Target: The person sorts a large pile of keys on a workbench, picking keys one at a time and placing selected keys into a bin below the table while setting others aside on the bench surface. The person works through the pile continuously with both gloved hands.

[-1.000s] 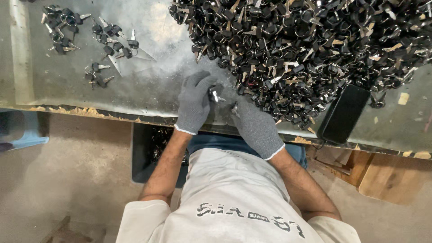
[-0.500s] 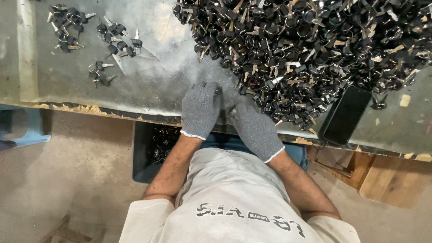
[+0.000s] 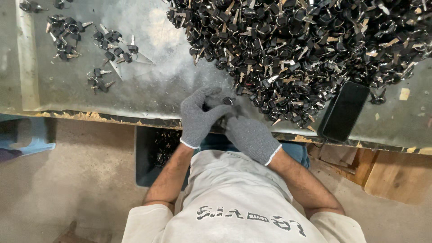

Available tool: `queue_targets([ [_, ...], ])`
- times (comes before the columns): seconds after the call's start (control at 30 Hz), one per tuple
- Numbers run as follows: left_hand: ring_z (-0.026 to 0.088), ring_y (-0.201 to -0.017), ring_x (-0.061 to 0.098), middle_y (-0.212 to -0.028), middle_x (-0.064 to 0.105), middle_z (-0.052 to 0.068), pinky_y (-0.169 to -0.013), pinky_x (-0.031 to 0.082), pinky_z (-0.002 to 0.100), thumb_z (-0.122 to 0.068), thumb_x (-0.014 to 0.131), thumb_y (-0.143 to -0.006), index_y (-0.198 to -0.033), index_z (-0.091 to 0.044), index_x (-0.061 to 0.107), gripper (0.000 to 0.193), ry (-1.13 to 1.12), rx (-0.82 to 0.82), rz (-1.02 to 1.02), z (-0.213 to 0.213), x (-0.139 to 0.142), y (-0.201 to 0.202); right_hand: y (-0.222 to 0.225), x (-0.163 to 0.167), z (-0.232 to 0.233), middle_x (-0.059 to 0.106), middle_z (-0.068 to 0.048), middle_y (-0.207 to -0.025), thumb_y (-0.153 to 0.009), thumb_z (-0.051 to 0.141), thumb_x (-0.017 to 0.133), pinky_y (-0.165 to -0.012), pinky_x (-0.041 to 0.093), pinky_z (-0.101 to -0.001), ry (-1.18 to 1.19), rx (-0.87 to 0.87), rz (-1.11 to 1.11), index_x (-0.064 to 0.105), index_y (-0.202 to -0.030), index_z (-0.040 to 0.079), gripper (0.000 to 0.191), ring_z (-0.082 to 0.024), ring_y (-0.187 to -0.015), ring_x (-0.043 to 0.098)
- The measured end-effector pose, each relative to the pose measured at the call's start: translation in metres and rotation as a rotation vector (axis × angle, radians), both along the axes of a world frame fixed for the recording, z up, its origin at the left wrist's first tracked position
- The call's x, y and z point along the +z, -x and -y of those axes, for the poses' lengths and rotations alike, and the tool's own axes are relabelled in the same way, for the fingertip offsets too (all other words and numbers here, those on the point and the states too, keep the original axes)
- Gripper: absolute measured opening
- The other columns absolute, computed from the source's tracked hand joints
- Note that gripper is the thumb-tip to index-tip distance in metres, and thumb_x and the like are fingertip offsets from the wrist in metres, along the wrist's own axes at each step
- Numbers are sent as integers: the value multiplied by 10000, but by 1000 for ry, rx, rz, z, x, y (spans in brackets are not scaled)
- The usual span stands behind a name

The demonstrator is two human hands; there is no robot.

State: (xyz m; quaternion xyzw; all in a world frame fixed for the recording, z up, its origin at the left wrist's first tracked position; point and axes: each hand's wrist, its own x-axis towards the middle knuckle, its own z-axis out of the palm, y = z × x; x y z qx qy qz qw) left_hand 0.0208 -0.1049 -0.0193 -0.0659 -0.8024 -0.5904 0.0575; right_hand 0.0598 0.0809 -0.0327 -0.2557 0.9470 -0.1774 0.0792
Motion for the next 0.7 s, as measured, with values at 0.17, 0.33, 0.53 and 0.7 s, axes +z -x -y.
queue_targets([
  [0.17, 210, -868, 749, -1011, 771, 92, -793, 589, 352, -142, 840, -812, -1103, -65, 777, 308, -35, -88, 99, -7, -2, -1, 3, -8, -2, 721, -153, -886, -889, 238, 681, -684, 578, -500, -88, -11, 111, 669, -939, 94, 153, -331, -805, 724],
  [0.33, 316, -923, 692, -977, 745, 81, -850, 525, 458, -156, 795, -861, -1050, -104, 719, 210, 503, -16, -193, -2, -14, 1, 13, 4, -7, 699, -270, -994, -982, 264, 651, -579, 571, -456, 118, -232, -22, 537, -1247, -52, 428, -384, -736, 713],
  [0.53, 364, -964, 647, -1005, 700, 132, -867, 483, 497, -113, 709, -871, -1187, -61, 629, 330, 559, -87, -186, -1, -29, 1, 25, 14, -9, 699, -267, -992, -955, 235, 662, -592, 565, -488, 186, -201, 35, 541, -1285, -48, 451, -420, -763, 709],
  [0.7, 368, -959, 608, -981, 654, 145, -840, 448, 512, -138, 705, -850, -1096, -49, 625, 274, 687, -102, -178, -6, -36, -9, 25, 8, -3, 691, -231, -952, -985, 228, 666, -622, 569, -478, 155, -179, 26, 585, -1147, -12, 300, -400, -801, 711],
])
